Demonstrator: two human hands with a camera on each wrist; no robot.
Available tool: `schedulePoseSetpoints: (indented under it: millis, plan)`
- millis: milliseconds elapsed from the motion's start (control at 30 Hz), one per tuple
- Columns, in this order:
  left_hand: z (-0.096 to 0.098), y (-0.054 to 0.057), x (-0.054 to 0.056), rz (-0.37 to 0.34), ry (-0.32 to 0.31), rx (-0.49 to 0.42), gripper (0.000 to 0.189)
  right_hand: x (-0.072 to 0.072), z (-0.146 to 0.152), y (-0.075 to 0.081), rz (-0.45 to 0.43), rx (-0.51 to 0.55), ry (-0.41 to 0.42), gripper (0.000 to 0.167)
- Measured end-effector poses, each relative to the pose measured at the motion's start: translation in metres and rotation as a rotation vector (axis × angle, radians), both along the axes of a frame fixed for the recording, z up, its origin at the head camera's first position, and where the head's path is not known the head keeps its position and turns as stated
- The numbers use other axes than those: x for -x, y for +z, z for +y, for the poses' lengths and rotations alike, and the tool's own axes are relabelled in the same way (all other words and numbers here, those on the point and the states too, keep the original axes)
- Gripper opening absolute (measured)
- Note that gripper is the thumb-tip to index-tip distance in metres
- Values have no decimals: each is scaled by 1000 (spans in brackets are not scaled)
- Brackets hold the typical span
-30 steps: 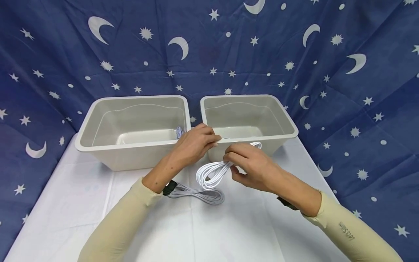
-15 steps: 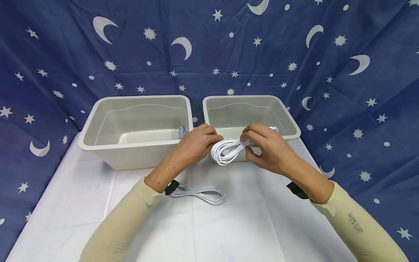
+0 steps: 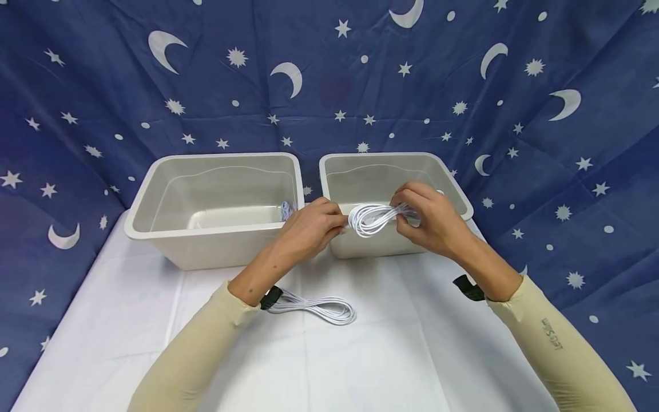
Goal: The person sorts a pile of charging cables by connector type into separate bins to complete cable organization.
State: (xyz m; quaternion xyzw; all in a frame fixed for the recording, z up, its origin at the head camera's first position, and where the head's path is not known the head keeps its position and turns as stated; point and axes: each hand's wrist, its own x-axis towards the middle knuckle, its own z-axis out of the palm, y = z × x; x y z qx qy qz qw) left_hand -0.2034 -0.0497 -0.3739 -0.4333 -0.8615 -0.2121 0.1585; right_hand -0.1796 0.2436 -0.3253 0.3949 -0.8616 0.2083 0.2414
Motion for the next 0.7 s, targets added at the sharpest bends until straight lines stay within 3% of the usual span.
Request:
schedulePoseSetpoints:
  millis: [400,700]
  plan:
    - [-1,0,0,-5,-3,2,22,17,12,-10,-65,45,-48,25]
    - [-2,-1,0,-13,-5,1,21,13,9,-14,-57,71,-37,24]
